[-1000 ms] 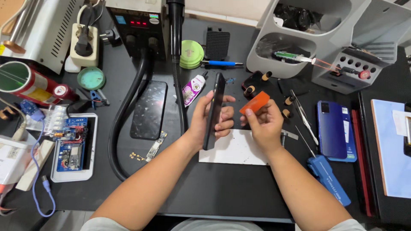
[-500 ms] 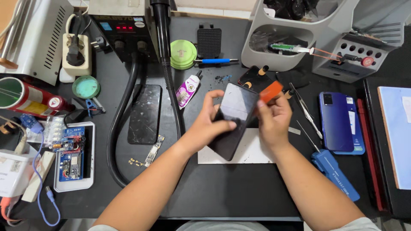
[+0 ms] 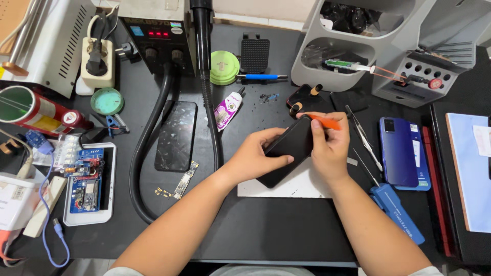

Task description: The person uses a screwdriver to tighten screws on the back of a disassembled smartphone. They then place the back cover onto the phone, press it into place, and wipe the surface with an orange cloth.

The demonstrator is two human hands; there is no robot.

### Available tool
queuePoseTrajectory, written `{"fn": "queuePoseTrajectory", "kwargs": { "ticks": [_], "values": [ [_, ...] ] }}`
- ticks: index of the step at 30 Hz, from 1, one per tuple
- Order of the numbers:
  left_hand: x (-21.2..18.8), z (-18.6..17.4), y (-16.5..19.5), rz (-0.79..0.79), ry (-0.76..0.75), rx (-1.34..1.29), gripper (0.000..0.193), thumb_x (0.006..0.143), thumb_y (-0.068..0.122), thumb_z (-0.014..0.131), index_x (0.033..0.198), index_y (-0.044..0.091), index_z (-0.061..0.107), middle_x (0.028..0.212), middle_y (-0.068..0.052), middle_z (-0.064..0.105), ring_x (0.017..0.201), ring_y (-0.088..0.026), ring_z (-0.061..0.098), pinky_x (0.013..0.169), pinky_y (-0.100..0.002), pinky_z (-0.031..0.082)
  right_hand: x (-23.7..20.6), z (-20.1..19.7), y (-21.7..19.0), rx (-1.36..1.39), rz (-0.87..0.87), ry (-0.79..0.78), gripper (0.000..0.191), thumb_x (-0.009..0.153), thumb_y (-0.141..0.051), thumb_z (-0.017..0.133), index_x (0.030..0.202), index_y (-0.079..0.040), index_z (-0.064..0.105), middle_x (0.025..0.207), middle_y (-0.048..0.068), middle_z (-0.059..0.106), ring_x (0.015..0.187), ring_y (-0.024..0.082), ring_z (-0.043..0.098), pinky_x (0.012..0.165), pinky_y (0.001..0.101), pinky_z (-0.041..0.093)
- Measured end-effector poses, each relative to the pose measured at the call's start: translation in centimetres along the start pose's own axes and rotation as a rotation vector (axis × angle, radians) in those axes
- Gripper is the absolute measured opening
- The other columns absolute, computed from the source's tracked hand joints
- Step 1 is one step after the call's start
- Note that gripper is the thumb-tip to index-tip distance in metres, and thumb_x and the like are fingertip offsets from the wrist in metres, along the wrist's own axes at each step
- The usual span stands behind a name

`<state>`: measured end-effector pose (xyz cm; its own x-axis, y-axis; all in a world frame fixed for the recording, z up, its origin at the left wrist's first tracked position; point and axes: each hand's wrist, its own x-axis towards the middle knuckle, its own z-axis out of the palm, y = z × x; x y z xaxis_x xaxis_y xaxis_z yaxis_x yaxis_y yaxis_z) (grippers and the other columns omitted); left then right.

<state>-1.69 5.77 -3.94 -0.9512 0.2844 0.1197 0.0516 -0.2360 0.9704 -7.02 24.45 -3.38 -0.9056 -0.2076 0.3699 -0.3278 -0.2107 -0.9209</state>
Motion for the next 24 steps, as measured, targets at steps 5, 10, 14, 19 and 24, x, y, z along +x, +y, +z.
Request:
{"fn": "queuePoseTrajectory", "kwargs": {
  "ticks": [5, 10, 14, 19, 24],
  "values": [
    [0.1, -0.4, 0.2, -0.247, 0.088, 0.080, 0.067, 0.069, 0.001, 0.085, 0.125, 0.001, 0.048, 0.103, -0.011, 0.072, 0.094, -0.014, 0.068, 0.082, -0.031, 0.056, -0.3, -0.7, 1.1, -0.114, -0.077, 0.210, 0.013, 0.116, -0.007, 0.053, 0.117, -0.004, 0.040, 0.122, 0.018, 0.071, 0.110, 0.016, 0.067, 0.102, 0.0280, 0.053],
    [0.8, -0.2, 0.2, -0.030, 0.443, -0.445, 0.054, 0.084, 0.000, 0.083, 0.127, 0.001, 0.052, 0.112, -0.010, 0.070, 0.102, -0.017, 0.069, 0.092, -0.034, 0.057, -0.5, -1.0, 2.0, 0.070, -0.093, 0.405, 0.015, 0.117, -0.006, 0.057, 0.129, -0.001, 0.048, 0.126, 0.014, 0.064, 0.115, 0.016, 0.064, 0.106, 0.0315, 0.052],
    [0.8, -0.9, 0.9, 0.014, 0.550, -0.697, 0.043, 0.092, 0.011, 0.073, 0.129, 0.001, 0.054, 0.116, -0.008, 0.071, 0.105, -0.020, 0.071, 0.091, -0.039, 0.060, -1.2, 0.0, 1.6, 0.146, 0.113, 0.303, 0.014, 0.114, -0.007, 0.056, 0.125, -0.003, 0.049, 0.110, 0.013, 0.063, 0.093, 0.016, 0.062, 0.082, 0.0323, 0.049],
    [0.8, -0.9, 1.7, -0.004, 0.615, -0.795, 0.036, 0.095, 0.020, 0.066, 0.129, 0.010, 0.056, 0.120, -0.007, 0.069, 0.107, -0.018, 0.070, 0.091, -0.034, 0.059, -1.2, 0.6, -0.1, 0.230, 0.189, 0.122, 0.012, 0.103, -0.011, 0.051, 0.115, -0.006, 0.050, 0.122, 0.007, 0.068, 0.098, 0.017, 0.071, 0.078, 0.0316, 0.056],
    [0.2, -0.5, 1.9, 0.007, 0.508, -0.634, 0.040, 0.094, 0.010, 0.073, 0.129, 0.005, 0.054, 0.116, -0.008, 0.067, 0.103, -0.018, 0.068, 0.089, -0.036, 0.058, -1.9, 0.8, -0.3, 0.298, 0.232, 0.025, 0.015, 0.110, -0.007, 0.059, 0.123, -0.002, 0.056, 0.110, 0.007, 0.065, 0.092, 0.014, 0.064, 0.081, 0.0306, 0.054]
  ]
}}
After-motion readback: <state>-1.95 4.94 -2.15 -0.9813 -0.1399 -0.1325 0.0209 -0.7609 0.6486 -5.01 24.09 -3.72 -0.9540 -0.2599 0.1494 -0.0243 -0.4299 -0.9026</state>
